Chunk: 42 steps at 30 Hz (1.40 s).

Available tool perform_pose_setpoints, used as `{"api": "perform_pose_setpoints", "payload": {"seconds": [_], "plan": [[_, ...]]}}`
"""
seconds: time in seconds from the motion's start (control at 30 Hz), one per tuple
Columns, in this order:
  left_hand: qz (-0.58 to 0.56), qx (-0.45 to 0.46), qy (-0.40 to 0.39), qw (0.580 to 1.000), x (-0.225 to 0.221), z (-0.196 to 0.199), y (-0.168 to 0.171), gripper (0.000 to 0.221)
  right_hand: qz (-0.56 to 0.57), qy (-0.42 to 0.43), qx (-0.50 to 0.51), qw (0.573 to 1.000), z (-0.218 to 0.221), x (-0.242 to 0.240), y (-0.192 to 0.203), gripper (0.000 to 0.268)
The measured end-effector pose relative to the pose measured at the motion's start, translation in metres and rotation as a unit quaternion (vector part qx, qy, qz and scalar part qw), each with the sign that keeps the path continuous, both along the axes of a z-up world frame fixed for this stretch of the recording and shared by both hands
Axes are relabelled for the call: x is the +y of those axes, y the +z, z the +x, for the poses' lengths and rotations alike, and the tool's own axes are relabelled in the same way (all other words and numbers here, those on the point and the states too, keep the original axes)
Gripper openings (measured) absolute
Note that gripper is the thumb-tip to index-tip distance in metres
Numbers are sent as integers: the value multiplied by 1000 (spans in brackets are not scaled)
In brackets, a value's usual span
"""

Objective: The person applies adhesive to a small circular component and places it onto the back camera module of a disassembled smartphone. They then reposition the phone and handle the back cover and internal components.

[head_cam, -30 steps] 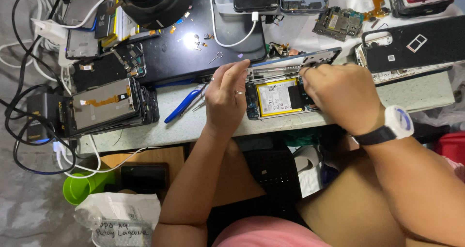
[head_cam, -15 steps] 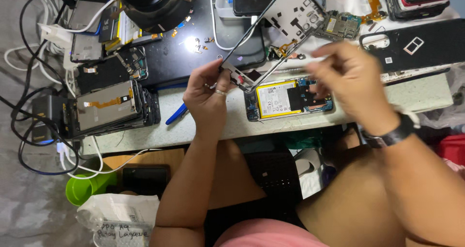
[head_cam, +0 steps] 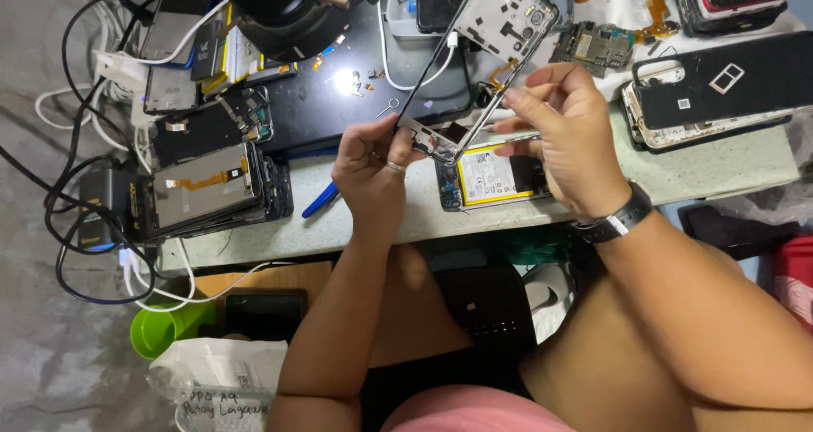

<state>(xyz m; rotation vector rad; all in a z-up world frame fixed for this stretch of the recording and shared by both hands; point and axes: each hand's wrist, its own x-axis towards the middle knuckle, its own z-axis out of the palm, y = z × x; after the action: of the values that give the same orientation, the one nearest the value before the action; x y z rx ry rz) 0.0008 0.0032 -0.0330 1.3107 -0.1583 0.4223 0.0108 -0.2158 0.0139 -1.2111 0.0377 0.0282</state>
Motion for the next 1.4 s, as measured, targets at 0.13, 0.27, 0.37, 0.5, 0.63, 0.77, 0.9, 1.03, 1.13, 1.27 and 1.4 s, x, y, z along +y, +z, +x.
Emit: {"api": "perform_pose_setpoints", "payload": {"seconds": [0.13, 0.27, 0.37, 0.5, 0.63, 0.77, 0.9, 1.03, 1.13, 1.27, 1.4], "plan": [[4, 2, -10, 1000, -1, 1, -1, 17, 78, 18, 7, 997, 4, 6, -3, 29], [3, 4, -14, 1000, 1, 0, 1, 18, 65, -1, -10, 998, 10, 15, 0, 31], [10, 17, -17, 1000, 0, 0, 5, 18, 63, 1, -16, 998, 10, 16, 5, 28], [-7, 47, -12, 999, 6, -1, 13, 16, -10, -1, -20, 1000, 10, -5, 18, 17], [-14, 52, -15, 998, 5, -2, 16, 15, -291, -111, -195, 930, 15, -92, 38, 9], [-10, 61, -19, 998, 5, -4, 17, 16, -495, -169, -195, 830, -12, -173, 36, 13], [-2, 63, -16, 998, 3, -4, 16, 16, -663, -179, -171, 707, -21, -200, 24, 22], [6, 66, -22, 998, -1, -3, 18, 16, -680, -165, -185, 691, -16, -195, 11, 28], [3, 58, -33, 998, -1, -1, 18, 16, -689, -159, -179, 684, -8, -192, 0, 27], [13, 54, -38, 998, 3, -1, 12, 16, -653, -137, -166, 726, -3, -202, -7, 28], [7, 42, -54, 998, 4, -2, 9, 16, -576, -137, -140, 794, -1, -198, -10, 25]]}}
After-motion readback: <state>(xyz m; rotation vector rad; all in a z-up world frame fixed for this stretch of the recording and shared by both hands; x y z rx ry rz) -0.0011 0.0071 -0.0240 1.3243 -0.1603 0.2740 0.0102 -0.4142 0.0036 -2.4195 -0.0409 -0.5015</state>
